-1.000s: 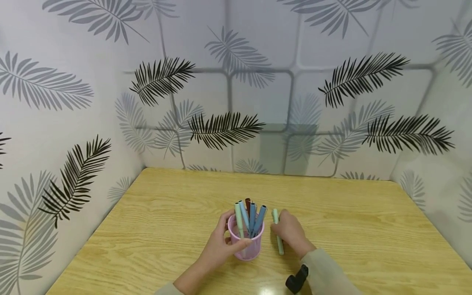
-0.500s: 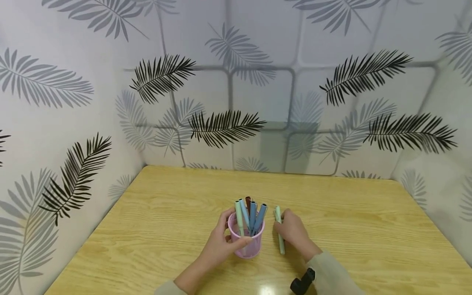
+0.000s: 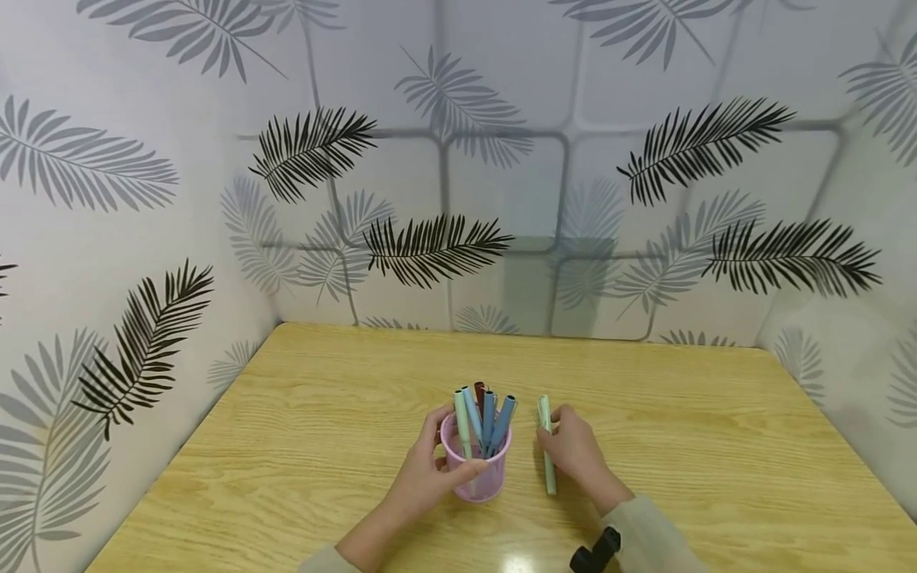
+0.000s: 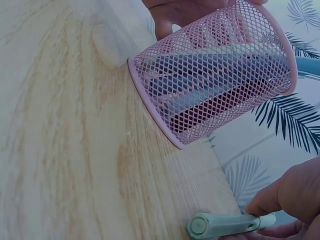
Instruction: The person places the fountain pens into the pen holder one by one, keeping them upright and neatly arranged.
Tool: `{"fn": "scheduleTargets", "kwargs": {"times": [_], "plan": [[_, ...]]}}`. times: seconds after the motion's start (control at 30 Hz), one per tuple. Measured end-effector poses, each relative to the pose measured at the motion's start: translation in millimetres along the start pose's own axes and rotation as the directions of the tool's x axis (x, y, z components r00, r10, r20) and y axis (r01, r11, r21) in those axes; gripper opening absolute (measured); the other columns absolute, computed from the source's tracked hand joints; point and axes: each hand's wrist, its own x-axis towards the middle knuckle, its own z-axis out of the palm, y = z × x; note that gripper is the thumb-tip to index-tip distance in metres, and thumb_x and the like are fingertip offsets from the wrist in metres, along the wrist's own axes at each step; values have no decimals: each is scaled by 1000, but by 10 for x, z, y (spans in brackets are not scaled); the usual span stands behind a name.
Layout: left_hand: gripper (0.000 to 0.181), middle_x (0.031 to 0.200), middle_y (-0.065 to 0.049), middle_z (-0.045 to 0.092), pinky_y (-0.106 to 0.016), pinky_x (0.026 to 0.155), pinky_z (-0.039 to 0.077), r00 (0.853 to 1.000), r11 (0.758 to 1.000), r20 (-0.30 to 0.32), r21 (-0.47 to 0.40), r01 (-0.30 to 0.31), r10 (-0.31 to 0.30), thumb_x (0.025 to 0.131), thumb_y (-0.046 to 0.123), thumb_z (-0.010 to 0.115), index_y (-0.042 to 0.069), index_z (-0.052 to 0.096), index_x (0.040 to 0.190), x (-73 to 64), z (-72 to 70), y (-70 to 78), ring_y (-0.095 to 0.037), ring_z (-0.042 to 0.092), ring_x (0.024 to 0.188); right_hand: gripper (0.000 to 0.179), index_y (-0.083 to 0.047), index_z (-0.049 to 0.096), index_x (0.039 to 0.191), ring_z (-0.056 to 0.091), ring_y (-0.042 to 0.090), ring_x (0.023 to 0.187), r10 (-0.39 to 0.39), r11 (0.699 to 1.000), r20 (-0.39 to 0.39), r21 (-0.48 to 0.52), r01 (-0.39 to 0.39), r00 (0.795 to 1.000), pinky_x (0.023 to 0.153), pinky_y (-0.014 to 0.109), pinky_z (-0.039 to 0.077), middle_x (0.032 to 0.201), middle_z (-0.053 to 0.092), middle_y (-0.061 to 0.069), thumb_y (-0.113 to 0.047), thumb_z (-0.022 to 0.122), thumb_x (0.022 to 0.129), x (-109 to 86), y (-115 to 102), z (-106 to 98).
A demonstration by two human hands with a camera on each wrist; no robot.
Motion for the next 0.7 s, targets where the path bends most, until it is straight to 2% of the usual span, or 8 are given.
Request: {"fn": "scheduleTargets", "kwargs": {"times": [0.27, 0.47, 0.7], "plan": [[75, 136, -11, 40, -44, 90, 47, 1000, 1000, -3, -6, 3, -4, 81, 16, 74, 12, 29, 141, -1, 2, -11, -32, 44, 118, 30, 7, 47, 110, 51, 15, 55, -18, 1000, -73, 23, 20, 997, 44, 27, 44, 78, 57, 12, -12, 57, 90, -24, 16, -20], [75, 136, -10, 41, -43, 91, 46, 1000, 1000, -3, -7, 1, -1, 80, 18, 74, 13, 30, 140, 4, 3, -30, -31, 44, 118, 34, 7, 46, 116, 50, 14, 56, -67, 996, -128, 51, 74, 990, 45, 27, 42, 79, 56, 10, -14, 58, 91, -76, -79, -46], [75, 136, -11, 40, -43, 90, 47, 1000, 1000, 4, -5, -3, 3, 81, 17, 74, 11, 29, 141, 8, 1, -14, -31, 43, 118, 35, 5, 46, 118, 51, 14, 56, -102, 986, -168, 111, 122, 980, 43, 26, 45, 83, 56, 12, -15, 58, 92, -133, -178, -91]]}}
